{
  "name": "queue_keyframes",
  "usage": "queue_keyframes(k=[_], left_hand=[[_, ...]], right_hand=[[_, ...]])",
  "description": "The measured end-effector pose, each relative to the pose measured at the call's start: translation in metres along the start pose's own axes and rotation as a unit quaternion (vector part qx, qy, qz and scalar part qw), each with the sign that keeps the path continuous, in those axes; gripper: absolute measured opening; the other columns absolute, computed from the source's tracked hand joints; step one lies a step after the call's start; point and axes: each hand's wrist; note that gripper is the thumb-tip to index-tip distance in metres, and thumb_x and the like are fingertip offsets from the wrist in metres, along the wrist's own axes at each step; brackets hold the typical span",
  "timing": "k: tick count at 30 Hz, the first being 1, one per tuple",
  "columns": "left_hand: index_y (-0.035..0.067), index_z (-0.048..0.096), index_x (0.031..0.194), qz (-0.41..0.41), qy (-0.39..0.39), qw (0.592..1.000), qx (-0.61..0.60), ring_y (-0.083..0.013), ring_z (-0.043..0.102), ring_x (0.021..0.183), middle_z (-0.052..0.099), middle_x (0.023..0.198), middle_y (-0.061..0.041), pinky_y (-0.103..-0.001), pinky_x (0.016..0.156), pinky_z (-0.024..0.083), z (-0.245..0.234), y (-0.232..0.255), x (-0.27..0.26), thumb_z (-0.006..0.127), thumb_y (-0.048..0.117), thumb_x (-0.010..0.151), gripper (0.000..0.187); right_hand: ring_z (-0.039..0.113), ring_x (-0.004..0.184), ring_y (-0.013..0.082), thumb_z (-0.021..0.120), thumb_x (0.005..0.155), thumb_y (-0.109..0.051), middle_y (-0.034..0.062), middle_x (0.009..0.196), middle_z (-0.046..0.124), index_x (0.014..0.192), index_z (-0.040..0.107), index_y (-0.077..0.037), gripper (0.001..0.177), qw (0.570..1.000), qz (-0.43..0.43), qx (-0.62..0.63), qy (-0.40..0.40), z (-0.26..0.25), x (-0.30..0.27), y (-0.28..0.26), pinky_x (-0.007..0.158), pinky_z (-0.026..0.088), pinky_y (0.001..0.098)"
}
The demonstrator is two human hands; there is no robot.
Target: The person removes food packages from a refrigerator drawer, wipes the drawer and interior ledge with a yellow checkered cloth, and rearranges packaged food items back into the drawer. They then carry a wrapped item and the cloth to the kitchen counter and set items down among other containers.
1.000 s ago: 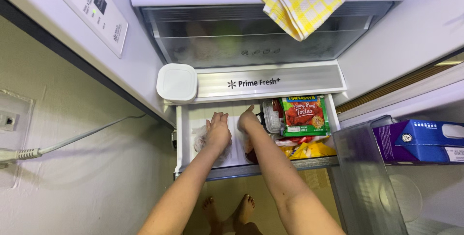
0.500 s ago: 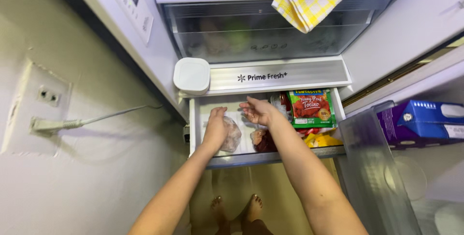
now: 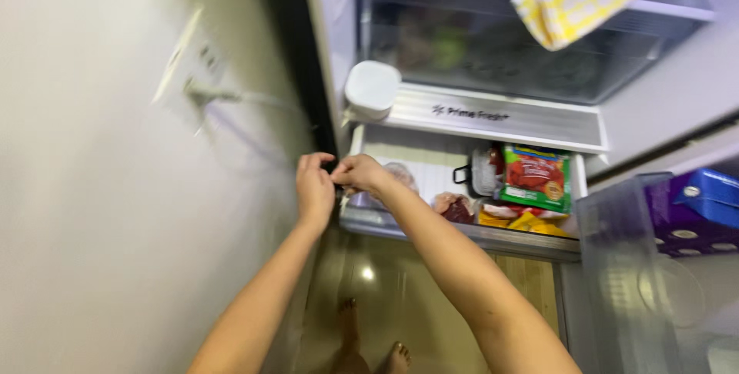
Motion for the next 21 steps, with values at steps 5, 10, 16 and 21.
queue_keyframes(k=[5,10,16,21], left_hand=[[0.003,0.067,0.106,-0.083,0.046,0.995,0.025,-0.0332,0.064,0.104,0.065,0.112,-0.017,-0.043,0.092,0.051,-0.051,-0.047,-0.034,0.046,-0.007,0.087,0.030],[0.002,0.067,0.106,-0.111,0.064,0.992,0.015,-0.0319,0.067,0.101,0.066,0.109,-0.016,-0.042,0.091,0.053,-0.073,-0.078,-0.054,0.048,-0.006,0.090,0.025],[0.000,0.065,0.104,-0.086,0.078,0.993,0.031,-0.0338,0.066,0.097,0.067,0.104,-0.020,-0.043,0.086,0.052,-0.069,-0.066,-0.052,0.051,-0.004,0.090,0.019],[0.005,0.067,0.099,-0.248,-0.087,0.964,0.024,-0.0328,0.073,0.077,0.072,0.080,-0.020,-0.044,0.078,0.055,-0.049,-0.007,-0.024,0.048,0.031,0.110,0.034]], right_hand=[[0.056,0.052,0.0146,0.079,0.076,-0.002,0.0068,0.065,0.062,0.071,0.062,-0.004,0.017,0.976,-0.023,-0.213,-0.034,0.089,0.000,-0.001,0.047,0.046,0.0317],[0.067,0.056,0.0222,0.075,0.075,-0.009,0.0142,0.065,0.067,0.069,0.062,-0.005,0.016,0.904,-0.083,-0.417,-0.048,0.128,-0.008,-0.002,0.056,0.056,0.0359],[0.068,0.068,0.0247,0.076,0.078,-0.014,0.0126,0.074,0.070,0.075,0.063,-0.007,0.015,0.919,-0.127,-0.364,0.078,0.116,0.009,-0.002,0.067,0.055,0.0361],[0.057,0.100,0.0339,0.077,0.083,-0.010,0.0147,0.101,0.059,0.104,0.057,-0.008,0.029,0.856,-0.293,-0.195,0.378,0.069,-0.012,-0.033,0.089,0.050,0.0459]])
Point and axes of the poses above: each hand's wrist, its own x-axis towards the middle knuckle, its own z-axis out of the palm, y = z × x
